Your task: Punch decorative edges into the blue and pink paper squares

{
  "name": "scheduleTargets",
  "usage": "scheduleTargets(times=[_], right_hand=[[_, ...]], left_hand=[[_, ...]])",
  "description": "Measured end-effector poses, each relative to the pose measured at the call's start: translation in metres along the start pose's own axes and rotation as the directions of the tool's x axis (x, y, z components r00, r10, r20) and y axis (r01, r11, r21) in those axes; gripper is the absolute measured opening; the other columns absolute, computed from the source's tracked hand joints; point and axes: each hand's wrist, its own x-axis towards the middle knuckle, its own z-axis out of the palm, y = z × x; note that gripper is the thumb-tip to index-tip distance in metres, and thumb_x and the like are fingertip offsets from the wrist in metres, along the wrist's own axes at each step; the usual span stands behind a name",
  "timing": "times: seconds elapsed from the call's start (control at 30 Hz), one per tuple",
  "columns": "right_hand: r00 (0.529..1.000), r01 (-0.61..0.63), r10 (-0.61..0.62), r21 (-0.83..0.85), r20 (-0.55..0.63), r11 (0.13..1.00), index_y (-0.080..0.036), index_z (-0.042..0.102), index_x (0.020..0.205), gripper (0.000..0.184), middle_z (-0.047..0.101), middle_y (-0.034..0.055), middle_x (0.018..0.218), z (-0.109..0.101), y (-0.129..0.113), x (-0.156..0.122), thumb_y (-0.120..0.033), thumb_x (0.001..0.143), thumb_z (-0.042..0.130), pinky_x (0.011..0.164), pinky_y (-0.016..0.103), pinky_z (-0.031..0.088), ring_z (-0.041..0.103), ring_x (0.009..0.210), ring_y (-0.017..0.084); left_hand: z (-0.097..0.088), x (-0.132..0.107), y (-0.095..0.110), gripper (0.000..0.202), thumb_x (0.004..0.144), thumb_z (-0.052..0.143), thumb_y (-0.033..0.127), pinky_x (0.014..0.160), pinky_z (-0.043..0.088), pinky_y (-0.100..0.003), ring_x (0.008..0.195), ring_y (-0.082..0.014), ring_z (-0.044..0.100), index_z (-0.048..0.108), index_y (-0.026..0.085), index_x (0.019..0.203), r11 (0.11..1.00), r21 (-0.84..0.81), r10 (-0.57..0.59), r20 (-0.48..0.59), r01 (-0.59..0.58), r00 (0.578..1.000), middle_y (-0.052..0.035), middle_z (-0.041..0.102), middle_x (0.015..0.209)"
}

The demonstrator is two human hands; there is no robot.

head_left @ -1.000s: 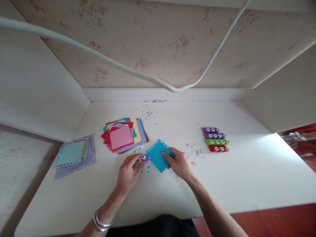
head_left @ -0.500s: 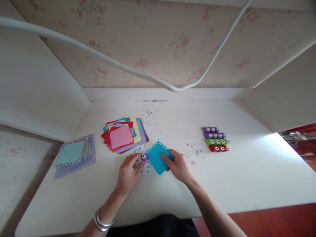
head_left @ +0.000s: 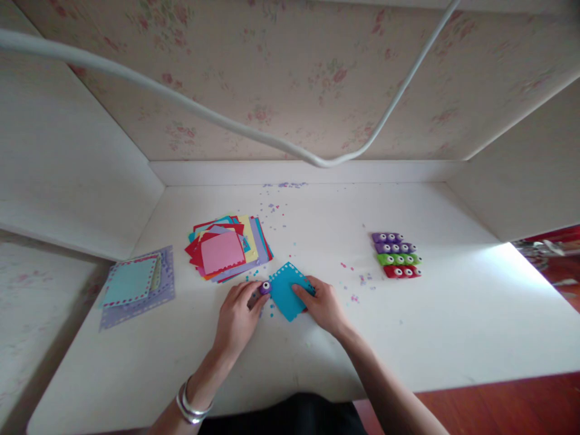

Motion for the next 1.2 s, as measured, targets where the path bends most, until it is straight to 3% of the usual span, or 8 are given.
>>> scheduleTargets(times=[1.2], right_hand=[[1.000, 0.008, -0.008, -0.045, 0.009, 0.999, -0.019, 0.061, 0.080, 0.031, 0.062, -0.0002, 0.061, 0.0033, 0.0042, 0.0016, -0.048, 0.088, 0.054, 0.048, 0.023, 0.047, 0.063, 0.055, 0.016]], left_hand=[[-0.0003, 0.0015, 0.0004, 0.024, 0.088, 0.063, 0.035, 0.088, 0.051, -0.036, 0.096, -0.0213, 0.063, 0.063, 0.023, 0.109, 1.000, 0.018, 0.017, -0.002, -0.017, 1.000, -0.0050, 0.067, 0.102]])
